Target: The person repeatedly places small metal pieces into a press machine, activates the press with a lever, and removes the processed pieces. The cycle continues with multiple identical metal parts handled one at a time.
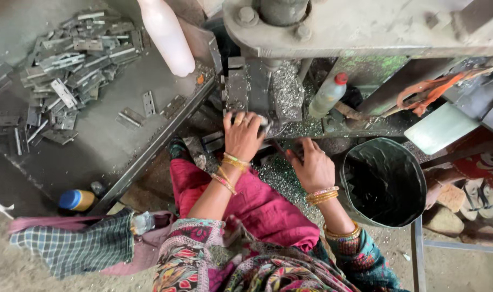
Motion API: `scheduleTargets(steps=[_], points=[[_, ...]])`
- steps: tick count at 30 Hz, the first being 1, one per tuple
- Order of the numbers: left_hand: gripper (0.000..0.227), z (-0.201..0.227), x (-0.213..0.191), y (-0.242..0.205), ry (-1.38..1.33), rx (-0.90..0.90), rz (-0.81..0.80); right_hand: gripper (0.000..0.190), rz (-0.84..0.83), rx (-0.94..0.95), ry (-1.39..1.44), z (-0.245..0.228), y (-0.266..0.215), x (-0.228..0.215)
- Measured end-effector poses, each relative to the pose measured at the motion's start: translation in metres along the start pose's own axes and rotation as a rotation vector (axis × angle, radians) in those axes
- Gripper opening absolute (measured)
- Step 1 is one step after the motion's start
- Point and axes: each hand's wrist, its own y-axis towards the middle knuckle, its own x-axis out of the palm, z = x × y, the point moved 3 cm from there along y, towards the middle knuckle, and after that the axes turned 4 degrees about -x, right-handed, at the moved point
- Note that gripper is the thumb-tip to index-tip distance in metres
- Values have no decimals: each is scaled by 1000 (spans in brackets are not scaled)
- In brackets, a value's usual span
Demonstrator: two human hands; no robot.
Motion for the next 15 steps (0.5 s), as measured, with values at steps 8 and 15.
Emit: scheduleTargets(steps=[8, 15], points=[[21, 24, 29, 44, 214, -347, -192, 44, -187, 14, -151, 15, -1, 17], [34, -7, 18, 6, 242, -72, -75, 52, -382, 22, -217, 18, 10, 29]])
